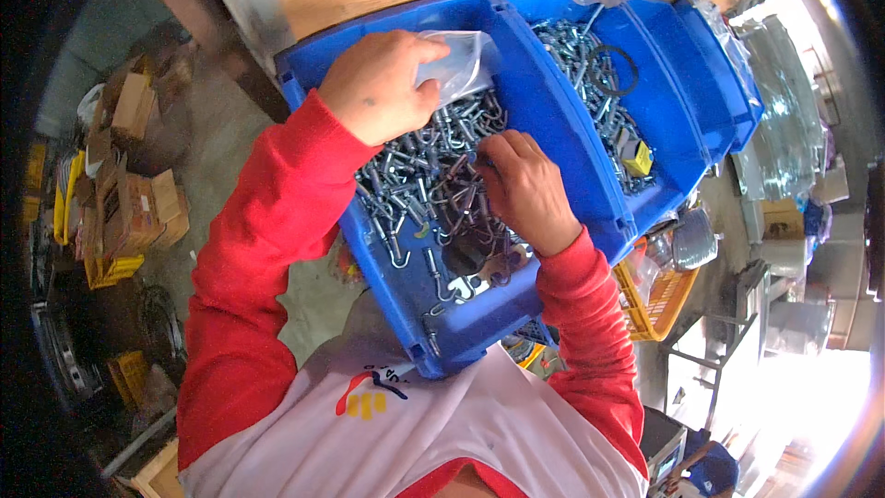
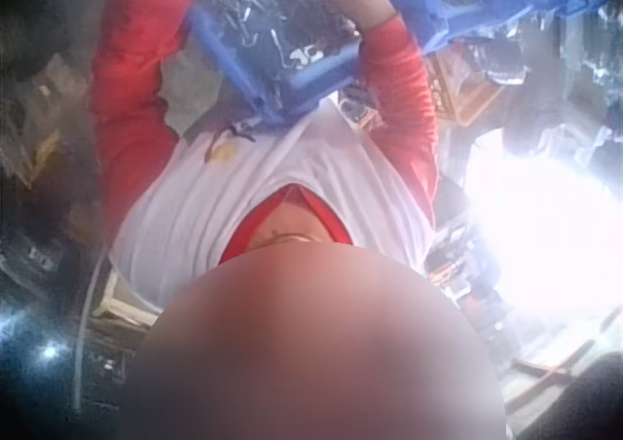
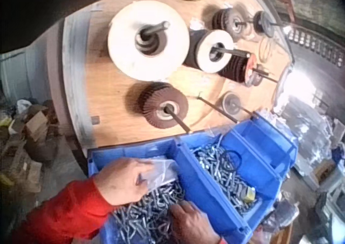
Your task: The person sorts metal fasteners from blue bins into small plastic bags. They repeatedly pick fasteners, place them into bags, and set the filled bags aside. The person briefly walks to a wooden crate and returns to continue sorting.
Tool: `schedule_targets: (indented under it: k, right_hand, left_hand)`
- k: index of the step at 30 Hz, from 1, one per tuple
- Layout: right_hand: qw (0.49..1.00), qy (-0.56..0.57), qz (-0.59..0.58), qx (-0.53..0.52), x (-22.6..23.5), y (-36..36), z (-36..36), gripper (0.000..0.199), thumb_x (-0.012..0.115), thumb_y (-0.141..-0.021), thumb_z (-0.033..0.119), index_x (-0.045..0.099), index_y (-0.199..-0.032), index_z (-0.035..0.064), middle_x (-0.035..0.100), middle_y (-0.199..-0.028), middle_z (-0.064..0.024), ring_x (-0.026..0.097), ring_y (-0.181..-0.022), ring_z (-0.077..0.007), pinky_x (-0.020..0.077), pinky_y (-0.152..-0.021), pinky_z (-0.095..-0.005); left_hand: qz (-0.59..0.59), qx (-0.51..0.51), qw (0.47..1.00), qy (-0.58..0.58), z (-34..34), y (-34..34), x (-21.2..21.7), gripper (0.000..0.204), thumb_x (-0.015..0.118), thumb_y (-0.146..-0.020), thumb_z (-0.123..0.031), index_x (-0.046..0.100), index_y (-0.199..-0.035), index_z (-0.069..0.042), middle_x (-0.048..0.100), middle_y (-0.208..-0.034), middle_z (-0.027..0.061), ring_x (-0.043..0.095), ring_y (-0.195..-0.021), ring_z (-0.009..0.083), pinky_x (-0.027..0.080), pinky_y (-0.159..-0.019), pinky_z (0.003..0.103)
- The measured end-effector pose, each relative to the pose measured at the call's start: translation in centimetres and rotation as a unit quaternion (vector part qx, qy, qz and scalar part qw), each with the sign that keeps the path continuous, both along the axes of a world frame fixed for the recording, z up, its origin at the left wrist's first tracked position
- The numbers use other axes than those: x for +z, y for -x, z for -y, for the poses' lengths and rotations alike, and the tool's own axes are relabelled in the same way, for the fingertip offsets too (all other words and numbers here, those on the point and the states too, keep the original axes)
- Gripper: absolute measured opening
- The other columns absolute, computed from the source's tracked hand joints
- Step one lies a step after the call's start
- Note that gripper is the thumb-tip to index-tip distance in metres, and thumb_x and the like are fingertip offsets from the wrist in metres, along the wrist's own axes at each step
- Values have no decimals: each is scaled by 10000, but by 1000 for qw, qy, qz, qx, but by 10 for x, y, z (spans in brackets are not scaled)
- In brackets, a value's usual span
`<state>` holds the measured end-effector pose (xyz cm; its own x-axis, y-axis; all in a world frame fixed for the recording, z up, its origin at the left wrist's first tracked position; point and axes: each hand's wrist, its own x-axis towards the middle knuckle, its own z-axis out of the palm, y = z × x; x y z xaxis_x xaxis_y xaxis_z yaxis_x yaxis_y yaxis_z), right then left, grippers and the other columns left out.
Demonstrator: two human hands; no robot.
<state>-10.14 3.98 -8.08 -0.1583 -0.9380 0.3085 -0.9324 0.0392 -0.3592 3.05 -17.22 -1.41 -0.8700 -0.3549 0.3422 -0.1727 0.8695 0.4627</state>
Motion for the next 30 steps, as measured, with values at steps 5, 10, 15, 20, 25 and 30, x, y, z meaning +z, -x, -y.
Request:
schedule_targets:
  k: [5, 10, 15, 20, 25, 30]
  right_hand:
    - [977, 5, -120, 174, -10, -2, 47, 282, 647, -776, 108, 675, -1054, 71, 608, -904, -90, 638, -891, -277, 550, -796, -407]
    - [973, 168, 105, 120, 0, 3, 28, 218, 756, -806, 47, 696, -1013, 18, 645, -831, -106, 639, -763, -304, 528, -686, -404]
    - [900, 160, 401, -65, 33, -1, -25, 145, 771, -852, 9, 712, -980, -27, 714, -906, -80, 660, -812, -144, 511, -723, -284]
    - [866, 218, 449, -45, 56, -7, -40, 119, 764, -884, 39, 709, -964, -31, 719, -922, -77, 649, -819, -127, 505, -730, -271]
    - [902, 176, 382, -100, 51, -14, -50, 141, 796, -846, 38, 714, -949, -12, 685, -823, -71, 621, -730, -111, 481, -656, -272]
    - [956, 144, 239, -92, 38, -18, -65, 171, 780, -820, 3, 726, -981, -20, 702, -858, -137, 683, -759, -242, 525, -688, -328]
  left_hand:
    - [-21, -25, 999, -4, -6, 8, 3, 372, 711, -821, -141, 720, -1151, 30, 704, -1170, 250, 695, -1097, 361, 534, -980, 405]
    - [38, 33, 998, -42, -2, -6, 8, 344, 773, -787, -239, 764, -1012, 21, 734, -991, 240, 727, -936, 365, 563, -874, 416]
    - [29, -16, 998, -59, 1, -20, 11, 370, 791, -749, -248, 758, -1001, 22, 721, -1015, 241, 717, -944, 381, 562, -870, 420]
    - [71, -99, 991, -63, -25, -12, 6, 382, 797, -712, -223, 746, -1007, 15, 723, -1014, 238, 701, -963, 404, 558, -873, 440]
    - [66, -93, 993, -18, -38, -6, 3, 342, 789, -692, -202, 751, -945, 25, 710, -901, 273, 709, -878, 423, 562, -839, 483]
    - [112, -99, 987, -56, -45, -8, 0, 372, 755, -725, -156, 741, -1058, 12, 715, -1081, 238, 690, -1028, 385, 547, -941, 434]
